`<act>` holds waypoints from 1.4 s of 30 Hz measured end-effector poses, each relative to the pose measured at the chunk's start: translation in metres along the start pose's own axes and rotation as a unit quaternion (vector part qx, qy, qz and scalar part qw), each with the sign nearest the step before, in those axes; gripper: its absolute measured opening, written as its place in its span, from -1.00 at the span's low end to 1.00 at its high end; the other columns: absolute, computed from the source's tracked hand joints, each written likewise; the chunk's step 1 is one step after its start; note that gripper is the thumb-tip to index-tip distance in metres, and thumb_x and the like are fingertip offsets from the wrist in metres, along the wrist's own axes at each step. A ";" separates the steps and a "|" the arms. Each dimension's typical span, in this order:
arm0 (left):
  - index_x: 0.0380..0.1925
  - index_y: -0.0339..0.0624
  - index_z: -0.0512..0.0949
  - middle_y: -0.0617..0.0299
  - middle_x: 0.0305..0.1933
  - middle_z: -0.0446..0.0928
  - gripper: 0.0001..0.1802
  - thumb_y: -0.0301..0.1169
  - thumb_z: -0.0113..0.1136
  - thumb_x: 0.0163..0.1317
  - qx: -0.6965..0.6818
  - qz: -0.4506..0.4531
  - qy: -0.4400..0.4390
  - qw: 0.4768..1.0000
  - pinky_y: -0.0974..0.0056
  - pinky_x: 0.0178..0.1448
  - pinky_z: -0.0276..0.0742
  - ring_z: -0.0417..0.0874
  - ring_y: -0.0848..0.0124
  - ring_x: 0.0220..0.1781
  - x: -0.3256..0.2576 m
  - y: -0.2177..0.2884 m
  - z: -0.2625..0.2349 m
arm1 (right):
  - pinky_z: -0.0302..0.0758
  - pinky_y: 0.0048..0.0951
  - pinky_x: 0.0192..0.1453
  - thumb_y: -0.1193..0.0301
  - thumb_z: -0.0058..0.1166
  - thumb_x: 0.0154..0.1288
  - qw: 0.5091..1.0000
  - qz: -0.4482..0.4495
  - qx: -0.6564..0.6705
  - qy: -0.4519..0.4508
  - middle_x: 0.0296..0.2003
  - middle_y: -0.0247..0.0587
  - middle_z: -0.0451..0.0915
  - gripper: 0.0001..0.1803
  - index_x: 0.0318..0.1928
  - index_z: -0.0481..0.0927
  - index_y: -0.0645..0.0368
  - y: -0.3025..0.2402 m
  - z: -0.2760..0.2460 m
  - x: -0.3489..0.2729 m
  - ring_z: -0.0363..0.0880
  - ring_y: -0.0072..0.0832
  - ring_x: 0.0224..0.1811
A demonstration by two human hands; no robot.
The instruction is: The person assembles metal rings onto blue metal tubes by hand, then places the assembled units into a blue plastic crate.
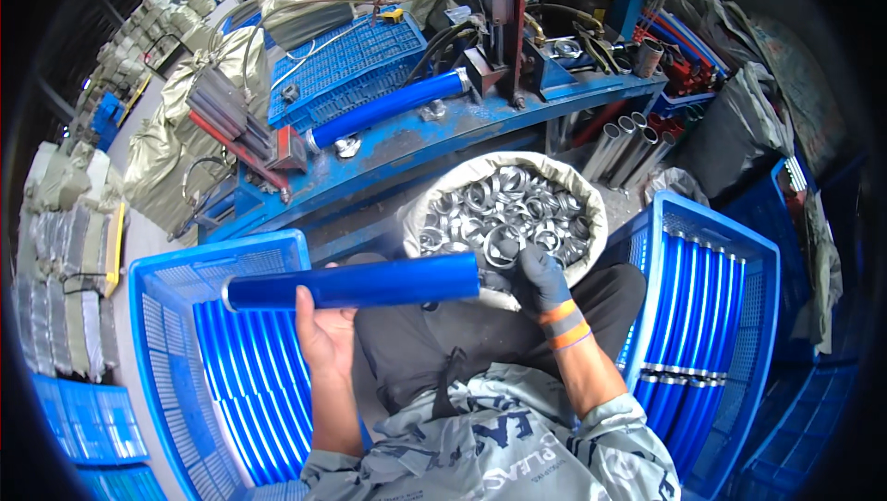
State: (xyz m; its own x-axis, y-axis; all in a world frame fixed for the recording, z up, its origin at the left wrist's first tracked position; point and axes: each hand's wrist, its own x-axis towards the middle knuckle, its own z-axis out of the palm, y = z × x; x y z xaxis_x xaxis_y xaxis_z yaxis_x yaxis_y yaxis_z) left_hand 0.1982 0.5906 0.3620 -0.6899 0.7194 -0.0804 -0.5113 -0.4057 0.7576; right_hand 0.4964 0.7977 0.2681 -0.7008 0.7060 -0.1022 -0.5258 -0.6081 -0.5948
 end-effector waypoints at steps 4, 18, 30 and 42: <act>0.49 -0.14 0.56 0.00 0.35 0.76 -0.39 -0.02 0.43 0.67 -0.019 0.006 -0.029 0.999 -0.12 0.46 0.82 0.82 0.09 0.41 -0.004 -0.011 0.026 | 0.60 -0.29 0.58 0.52 0.59 0.37 0.950 -0.042 -0.309 0.021 0.37 -0.12 0.75 -0.29 0.50 0.65 0.37 -0.020 0.023 -0.006 0.72 -0.41 0.41; 0.51 -0.04 0.57 -0.07 0.43 0.73 -0.53 -0.26 0.34 0.71 0.019 0.034 -0.010 0.999 -0.22 0.39 0.87 0.82 0.02 0.42 -0.004 -0.020 -0.001 | 0.54 -0.25 0.68 0.64 0.31 0.55 0.964 -0.083 -0.250 -0.012 0.54 0.01 0.63 -0.18 0.75 0.36 0.44 -0.022 0.048 -0.010 0.63 -0.34 0.54; 0.51 -0.19 0.56 -0.03 0.43 0.74 -0.42 -0.07 0.36 0.71 0.008 0.026 0.004 1.000 -0.12 0.51 0.77 0.81 0.08 0.43 0.040 -0.029 -0.026 | 0.67 -0.38 0.44 0.55 0.46 0.54 0.947 -0.001 -0.318 -0.038 0.28 -0.15 0.79 -0.27 0.64 0.55 0.40 -0.045 0.070 0.050 0.78 -0.47 0.27; 0.56 -0.14 0.52 0.02 0.62 0.58 -0.36 0.01 0.35 0.73 -0.097 0.027 0.100 0.990 -0.14 0.75 0.50 0.58 0.07 0.66 0.082 0.014 -0.081 | 0.35 0.13 0.76 0.28 0.33 0.54 0.531 -0.324 -0.783 -0.007 0.64 0.12 0.50 -0.25 0.68 0.50 0.04 -0.012 0.113 0.394 0.43 0.10 0.70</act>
State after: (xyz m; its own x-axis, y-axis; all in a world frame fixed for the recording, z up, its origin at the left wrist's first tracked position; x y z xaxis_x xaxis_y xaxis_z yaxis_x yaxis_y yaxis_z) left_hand 0.0928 0.5987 0.3136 -0.7964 0.5761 -0.1841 -0.5463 -0.5547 0.6276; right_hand 0.1715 1.0421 0.3249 -0.6264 0.5736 0.5278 0.3797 0.8159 -0.4360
